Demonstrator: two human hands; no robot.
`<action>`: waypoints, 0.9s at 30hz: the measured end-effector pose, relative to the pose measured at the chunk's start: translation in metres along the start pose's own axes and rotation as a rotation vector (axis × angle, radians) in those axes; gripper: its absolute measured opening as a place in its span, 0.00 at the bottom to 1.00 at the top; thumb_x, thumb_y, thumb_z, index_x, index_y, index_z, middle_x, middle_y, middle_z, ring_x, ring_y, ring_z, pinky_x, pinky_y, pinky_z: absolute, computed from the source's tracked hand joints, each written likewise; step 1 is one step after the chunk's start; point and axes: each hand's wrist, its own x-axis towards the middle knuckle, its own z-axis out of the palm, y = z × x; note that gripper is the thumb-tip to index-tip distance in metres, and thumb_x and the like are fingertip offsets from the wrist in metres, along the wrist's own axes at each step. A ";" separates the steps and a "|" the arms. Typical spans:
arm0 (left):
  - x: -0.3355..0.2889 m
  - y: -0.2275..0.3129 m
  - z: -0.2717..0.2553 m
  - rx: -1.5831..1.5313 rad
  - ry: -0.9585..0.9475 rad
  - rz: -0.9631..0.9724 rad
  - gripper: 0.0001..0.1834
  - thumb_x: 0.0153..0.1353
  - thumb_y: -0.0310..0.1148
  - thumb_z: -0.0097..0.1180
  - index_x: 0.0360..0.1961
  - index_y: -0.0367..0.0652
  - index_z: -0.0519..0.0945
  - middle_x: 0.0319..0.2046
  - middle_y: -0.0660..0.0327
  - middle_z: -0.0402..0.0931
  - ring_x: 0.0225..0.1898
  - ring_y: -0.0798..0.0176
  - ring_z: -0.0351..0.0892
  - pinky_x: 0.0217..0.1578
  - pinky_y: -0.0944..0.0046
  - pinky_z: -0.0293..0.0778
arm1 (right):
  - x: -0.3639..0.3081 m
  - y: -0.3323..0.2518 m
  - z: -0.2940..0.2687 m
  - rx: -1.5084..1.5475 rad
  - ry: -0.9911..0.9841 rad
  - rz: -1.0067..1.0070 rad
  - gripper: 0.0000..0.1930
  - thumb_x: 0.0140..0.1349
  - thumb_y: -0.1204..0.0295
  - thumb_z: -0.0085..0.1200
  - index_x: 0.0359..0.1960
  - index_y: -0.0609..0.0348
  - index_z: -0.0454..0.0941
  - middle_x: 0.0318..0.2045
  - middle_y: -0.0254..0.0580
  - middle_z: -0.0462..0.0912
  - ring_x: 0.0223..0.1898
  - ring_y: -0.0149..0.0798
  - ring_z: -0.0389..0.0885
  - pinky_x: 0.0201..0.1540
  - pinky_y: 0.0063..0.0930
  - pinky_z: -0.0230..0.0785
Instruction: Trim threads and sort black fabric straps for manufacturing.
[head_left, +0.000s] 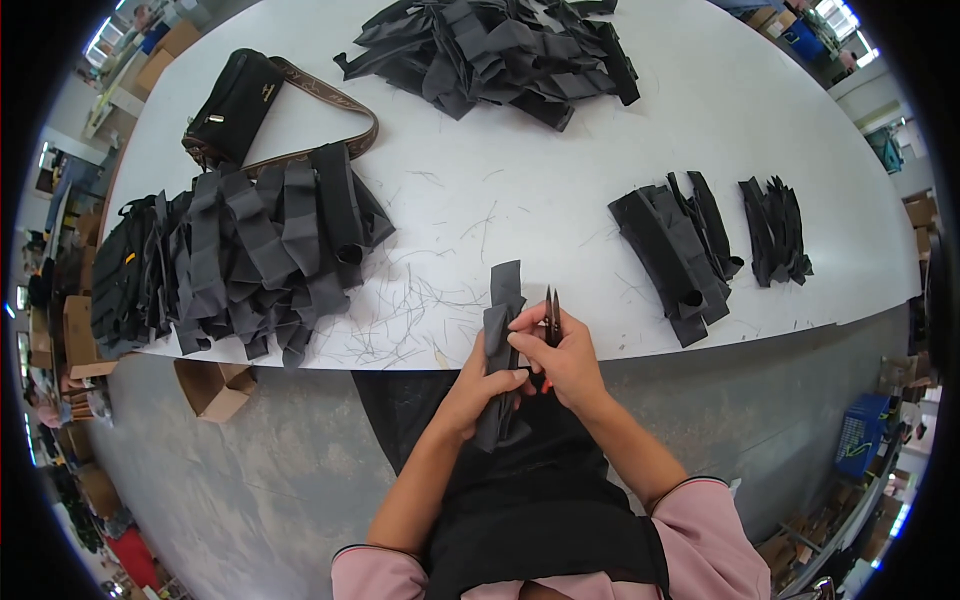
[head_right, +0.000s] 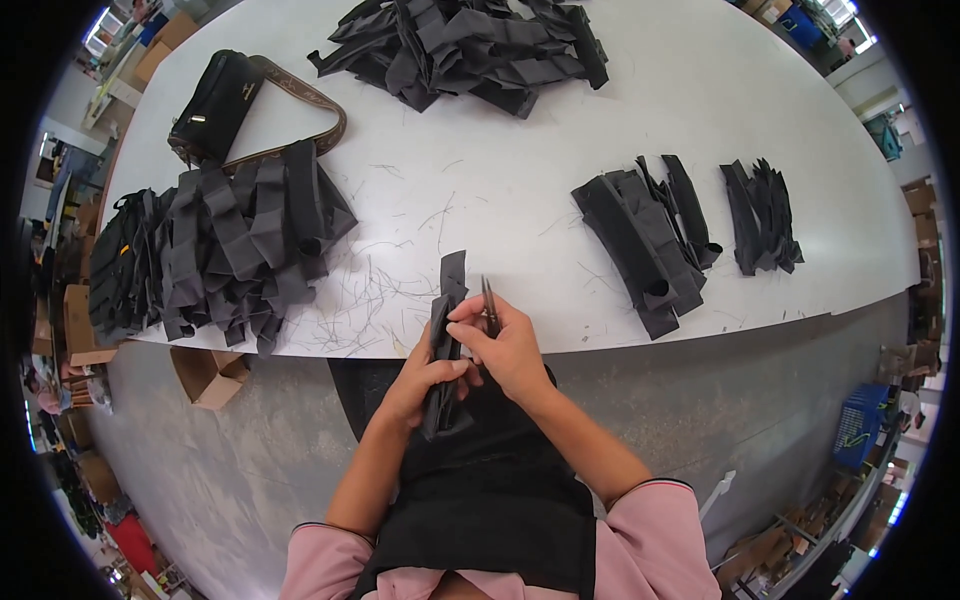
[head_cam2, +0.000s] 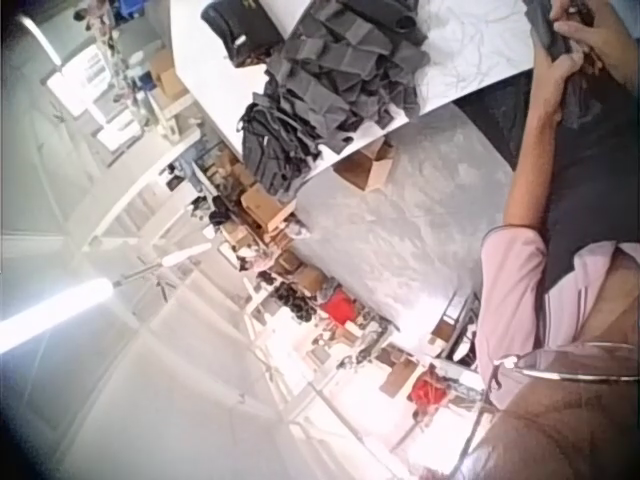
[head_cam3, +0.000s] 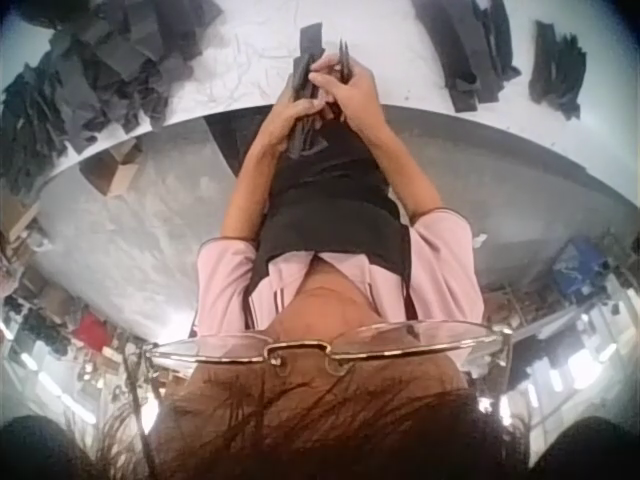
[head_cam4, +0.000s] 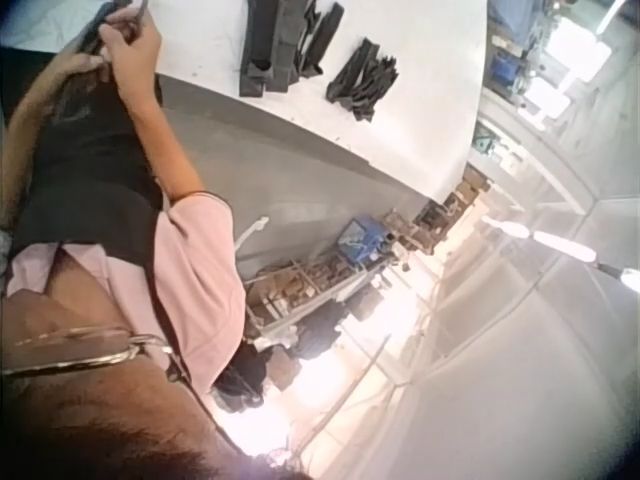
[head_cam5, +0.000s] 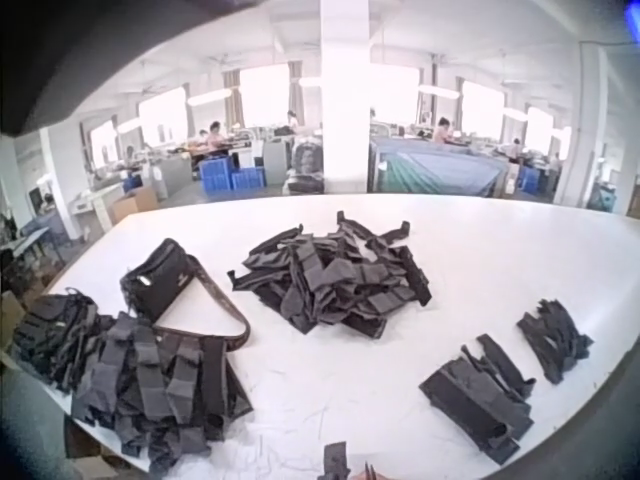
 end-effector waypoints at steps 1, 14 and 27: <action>0.001 -0.005 0.000 0.014 0.020 0.056 0.36 0.51 0.30 0.53 0.62 0.39 0.54 0.44 0.57 0.69 0.41 0.68 0.71 0.40 0.70 0.70 | -0.002 0.001 0.002 -0.001 -0.001 0.001 0.08 0.52 0.79 0.58 0.34 0.61 0.74 0.20 0.26 0.71 0.18 0.19 0.64 0.23 0.13 0.58; 0.000 -0.033 0.017 0.576 0.455 0.605 0.28 0.59 0.20 0.39 0.62 0.32 0.56 0.54 0.47 0.65 0.54 0.55 0.68 0.56 0.62 0.62 | -0.001 0.030 0.022 -0.316 0.168 -0.298 0.20 0.46 0.85 0.55 0.42 0.61 0.67 0.33 0.34 0.68 0.25 0.24 0.64 0.28 0.17 0.62; -0.029 -0.030 -0.014 0.412 0.371 0.366 0.10 0.63 0.30 0.50 0.39 0.35 0.77 0.31 0.64 0.76 0.32 0.74 0.71 0.33 0.74 0.67 | 0.011 0.028 -0.024 -0.520 -0.180 -0.020 0.14 0.39 0.84 0.45 0.30 0.66 0.77 0.21 0.38 0.75 0.23 0.29 0.70 0.25 0.19 0.60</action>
